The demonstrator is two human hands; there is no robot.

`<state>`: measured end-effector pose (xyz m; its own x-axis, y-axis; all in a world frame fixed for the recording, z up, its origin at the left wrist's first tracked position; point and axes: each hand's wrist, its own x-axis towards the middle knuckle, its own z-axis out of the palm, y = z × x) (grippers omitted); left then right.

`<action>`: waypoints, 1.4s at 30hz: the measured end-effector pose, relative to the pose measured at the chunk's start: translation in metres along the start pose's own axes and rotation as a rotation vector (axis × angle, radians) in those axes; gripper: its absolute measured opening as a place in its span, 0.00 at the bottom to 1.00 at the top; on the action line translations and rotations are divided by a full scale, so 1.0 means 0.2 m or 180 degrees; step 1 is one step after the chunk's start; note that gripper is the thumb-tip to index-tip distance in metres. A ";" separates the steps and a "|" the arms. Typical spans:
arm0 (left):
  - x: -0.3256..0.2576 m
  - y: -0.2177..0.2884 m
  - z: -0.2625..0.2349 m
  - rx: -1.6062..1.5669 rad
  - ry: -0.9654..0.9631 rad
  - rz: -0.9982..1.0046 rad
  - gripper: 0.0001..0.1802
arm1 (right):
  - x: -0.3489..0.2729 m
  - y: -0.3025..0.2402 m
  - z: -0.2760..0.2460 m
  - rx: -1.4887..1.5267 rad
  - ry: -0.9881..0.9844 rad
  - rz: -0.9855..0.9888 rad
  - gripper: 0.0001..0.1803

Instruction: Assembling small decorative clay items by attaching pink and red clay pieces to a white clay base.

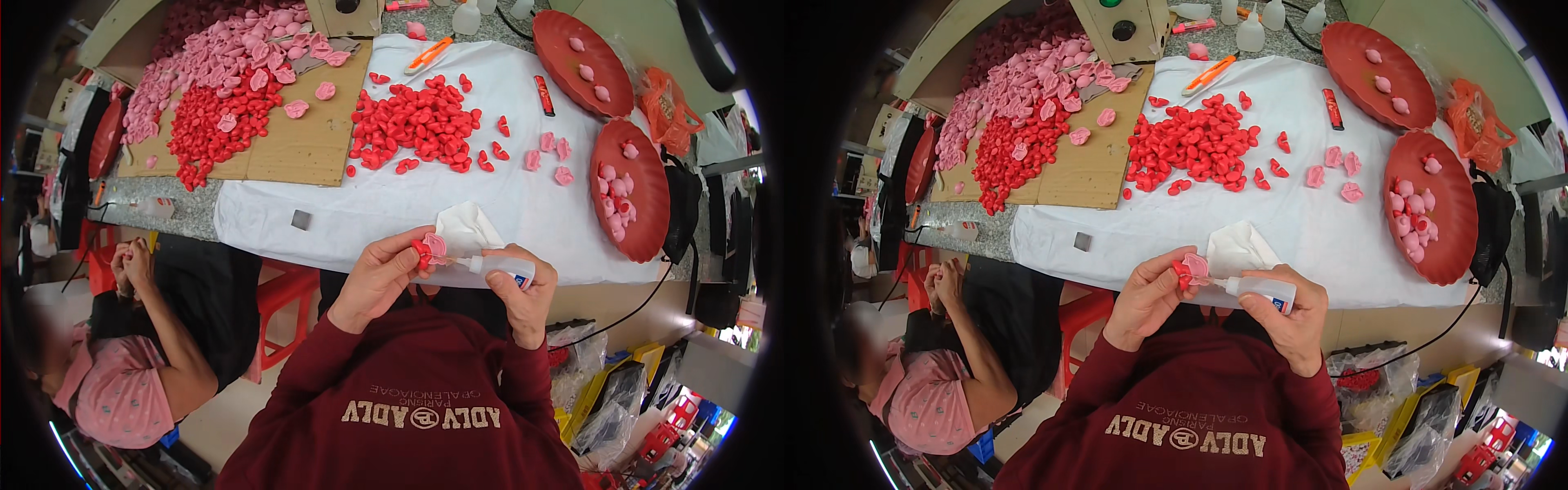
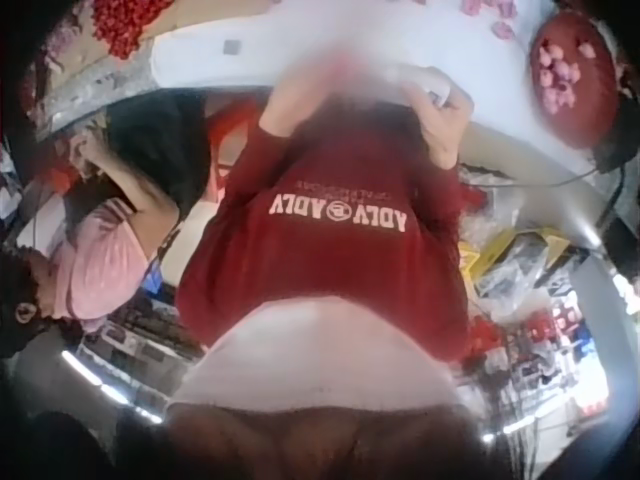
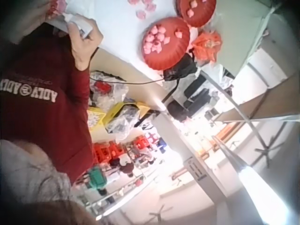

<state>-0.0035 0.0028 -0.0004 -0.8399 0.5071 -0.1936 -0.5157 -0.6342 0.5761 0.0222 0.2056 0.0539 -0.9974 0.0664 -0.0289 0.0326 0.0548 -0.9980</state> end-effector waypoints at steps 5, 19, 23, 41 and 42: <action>-0.01 0.00 0.00 -0.0039 -0.0046 -0.0037 0.20 | 0.00 0.00 -0.01 0.0147 0.0075 -0.0146 0.11; -0.01 0.00 0.01 -0.0171 -0.0112 -0.0132 0.19 | 0.01 0.00 -0.01 0.0126 0.0154 -0.0093 0.09; -0.01 0.00 0.01 -0.0172 -0.0128 -0.0131 0.19 | 0.01 0.00 0.00 0.0162 0.0237 -0.0115 0.10; -0.01 0.00 0.01 -0.0252 -0.0115 -0.0104 0.19 | 0.01 0.00 -0.01 0.0065 0.0222 -0.0021 0.09; -0.01 0.00 0.01 -0.0254 -0.0115 -0.0103 0.19 | 0.01 0.00 -0.01 0.0064 0.0221 -0.0022 0.09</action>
<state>-0.0022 0.0033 0.0021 -0.8167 0.5478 -0.1816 -0.5555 -0.6608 0.5048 0.0208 0.2085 0.0545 -0.9907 0.1350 -0.0188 0.0238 0.0355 -0.9991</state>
